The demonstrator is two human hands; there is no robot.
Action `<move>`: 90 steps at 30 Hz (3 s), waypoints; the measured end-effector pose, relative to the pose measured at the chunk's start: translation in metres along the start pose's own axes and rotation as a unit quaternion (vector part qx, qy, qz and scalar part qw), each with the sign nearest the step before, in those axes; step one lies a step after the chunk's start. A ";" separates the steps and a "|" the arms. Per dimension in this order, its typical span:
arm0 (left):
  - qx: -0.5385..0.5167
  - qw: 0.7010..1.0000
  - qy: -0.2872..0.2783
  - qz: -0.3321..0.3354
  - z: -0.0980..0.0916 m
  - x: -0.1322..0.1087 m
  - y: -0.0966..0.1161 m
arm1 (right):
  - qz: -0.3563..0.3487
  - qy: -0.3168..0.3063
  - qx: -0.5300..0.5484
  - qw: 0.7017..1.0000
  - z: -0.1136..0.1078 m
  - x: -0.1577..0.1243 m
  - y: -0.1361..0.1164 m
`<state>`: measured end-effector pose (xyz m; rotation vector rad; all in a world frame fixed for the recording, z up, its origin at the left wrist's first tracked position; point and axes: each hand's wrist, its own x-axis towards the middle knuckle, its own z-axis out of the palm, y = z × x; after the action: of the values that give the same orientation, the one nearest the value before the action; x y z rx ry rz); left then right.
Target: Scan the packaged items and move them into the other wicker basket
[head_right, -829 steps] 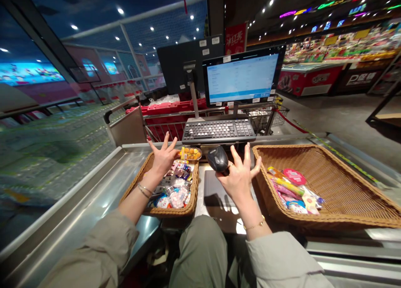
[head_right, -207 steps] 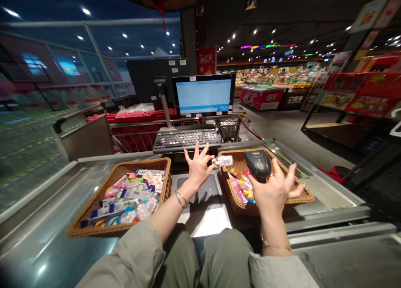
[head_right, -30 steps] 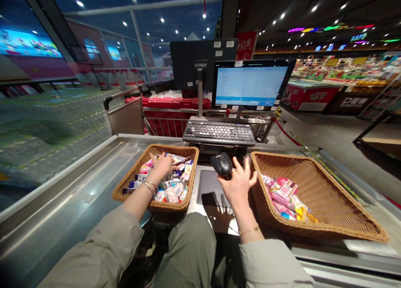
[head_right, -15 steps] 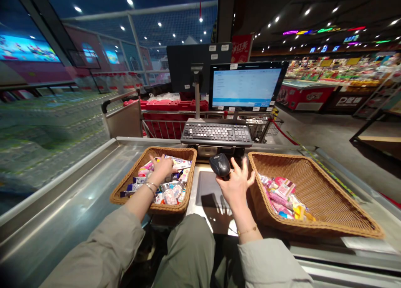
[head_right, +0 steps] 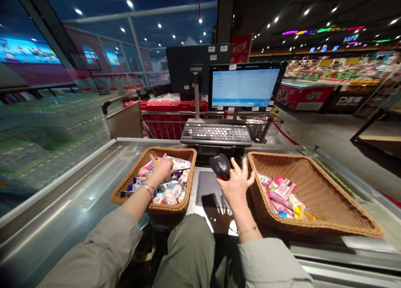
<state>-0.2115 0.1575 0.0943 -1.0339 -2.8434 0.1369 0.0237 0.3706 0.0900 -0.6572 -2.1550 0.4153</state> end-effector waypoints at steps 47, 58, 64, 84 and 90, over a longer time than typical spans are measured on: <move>-0.092 0.969 0.205 0.098 -0.059 0.008 0.112 | -0.075 0.038 -0.053 0.995 -0.009 -0.004 -0.019; -0.086 0.961 0.244 0.102 -0.056 0.012 0.116 | -0.081 0.032 -0.049 0.995 -0.013 -0.004 -0.018; -0.088 0.959 0.247 0.107 -0.058 0.013 0.116 | -0.083 0.029 -0.048 0.995 -0.014 -0.005 -0.016; -0.089 0.949 0.267 0.144 -0.072 0.018 0.135 | -0.052 0.071 -0.091 0.992 -0.039 0.004 0.003; -0.088 0.926 0.295 0.218 -0.075 0.030 0.173 | 0.005 0.130 -0.119 0.984 -0.069 0.014 0.037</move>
<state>-0.1149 0.3123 0.1492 -1.4362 -2.0859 -0.3434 0.0823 0.4131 0.1218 -0.8076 -1.9679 0.0694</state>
